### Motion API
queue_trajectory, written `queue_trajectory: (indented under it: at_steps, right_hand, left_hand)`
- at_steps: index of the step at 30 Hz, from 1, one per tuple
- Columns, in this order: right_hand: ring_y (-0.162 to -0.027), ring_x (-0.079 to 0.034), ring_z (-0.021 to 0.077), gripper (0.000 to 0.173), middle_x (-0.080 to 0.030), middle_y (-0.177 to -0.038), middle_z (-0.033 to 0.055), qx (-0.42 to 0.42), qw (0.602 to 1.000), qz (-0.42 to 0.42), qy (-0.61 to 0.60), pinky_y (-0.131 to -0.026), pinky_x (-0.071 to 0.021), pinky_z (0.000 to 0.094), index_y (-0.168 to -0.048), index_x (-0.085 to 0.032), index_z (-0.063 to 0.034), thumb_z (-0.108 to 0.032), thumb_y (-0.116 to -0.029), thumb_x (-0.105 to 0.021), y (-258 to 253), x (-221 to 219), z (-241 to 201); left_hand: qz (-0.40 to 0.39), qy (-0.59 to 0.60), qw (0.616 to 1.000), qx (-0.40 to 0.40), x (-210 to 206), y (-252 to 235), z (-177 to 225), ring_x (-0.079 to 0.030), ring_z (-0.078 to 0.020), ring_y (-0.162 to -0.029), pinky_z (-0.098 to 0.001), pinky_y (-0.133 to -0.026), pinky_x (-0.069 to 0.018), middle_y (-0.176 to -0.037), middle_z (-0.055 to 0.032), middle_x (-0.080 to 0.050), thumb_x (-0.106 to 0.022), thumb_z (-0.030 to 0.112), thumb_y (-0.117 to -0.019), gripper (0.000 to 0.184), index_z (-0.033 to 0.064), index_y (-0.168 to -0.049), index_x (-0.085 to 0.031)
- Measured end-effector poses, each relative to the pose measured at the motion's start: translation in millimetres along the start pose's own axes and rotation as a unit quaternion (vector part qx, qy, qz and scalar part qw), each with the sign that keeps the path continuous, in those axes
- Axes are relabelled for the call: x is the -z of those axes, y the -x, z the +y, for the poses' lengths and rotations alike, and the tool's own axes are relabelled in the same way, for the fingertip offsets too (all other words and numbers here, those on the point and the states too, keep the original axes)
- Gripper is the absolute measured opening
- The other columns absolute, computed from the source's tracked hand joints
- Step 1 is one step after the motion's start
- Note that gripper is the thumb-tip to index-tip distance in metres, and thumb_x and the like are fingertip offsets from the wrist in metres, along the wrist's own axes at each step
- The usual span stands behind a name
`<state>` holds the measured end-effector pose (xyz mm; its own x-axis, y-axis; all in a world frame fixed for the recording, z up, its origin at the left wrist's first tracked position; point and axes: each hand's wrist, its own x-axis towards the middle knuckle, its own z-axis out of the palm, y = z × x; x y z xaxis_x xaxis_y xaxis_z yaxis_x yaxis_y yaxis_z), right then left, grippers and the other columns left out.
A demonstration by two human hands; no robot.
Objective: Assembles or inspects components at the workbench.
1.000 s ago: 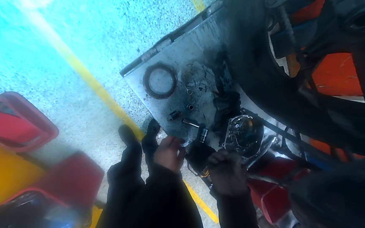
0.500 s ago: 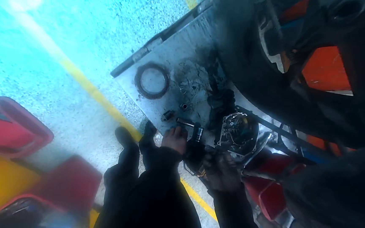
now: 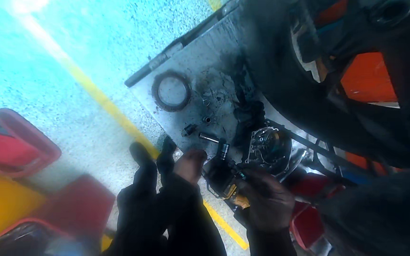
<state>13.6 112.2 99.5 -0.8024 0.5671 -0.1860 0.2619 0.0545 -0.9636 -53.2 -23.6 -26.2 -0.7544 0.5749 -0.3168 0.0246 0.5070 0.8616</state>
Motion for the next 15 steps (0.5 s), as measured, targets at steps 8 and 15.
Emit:
queue_trajectory:
  at_steps: [8, 15]
  right_hand:
    - [-0.087, -0.074, 0.0189, 0.026, -0.076, -0.105, 0.0110, 0.034, 0.999, -0.011, 0.025, -0.075, -0.0651, 0.0308, -0.102, -0.079, -0.0057, 0.000, -0.0769, -0.084, 3, -8, -2]
    - [-0.090, -0.073, 0.0161, 0.025, -0.075, -0.107, 0.0075, 0.040, 0.998, -0.026, 0.046, -0.076, -0.0644, 0.0278, -0.100, -0.080, -0.0101, -0.002, -0.0763, -0.085, 2, -14, -8]
  left_hand:
    - [0.090, 0.305, 0.945, -0.073, 60, 37, 70, -0.070, -0.0097, -0.087, -0.0273, -0.077, -0.0635, -0.101, -0.0020, -0.073, -0.069, 0.007, -0.0943, 0.013, 0.0048, -0.105, -0.076]
    - [0.061, 0.362, 0.929, -0.053, 68, 36, 64, -0.072, -0.0139, -0.086, -0.0311, -0.079, -0.0643, -0.101, -0.0050, -0.072, -0.069, 0.001, -0.0926, 0.031, 0.0020, -0.123, -0.062]
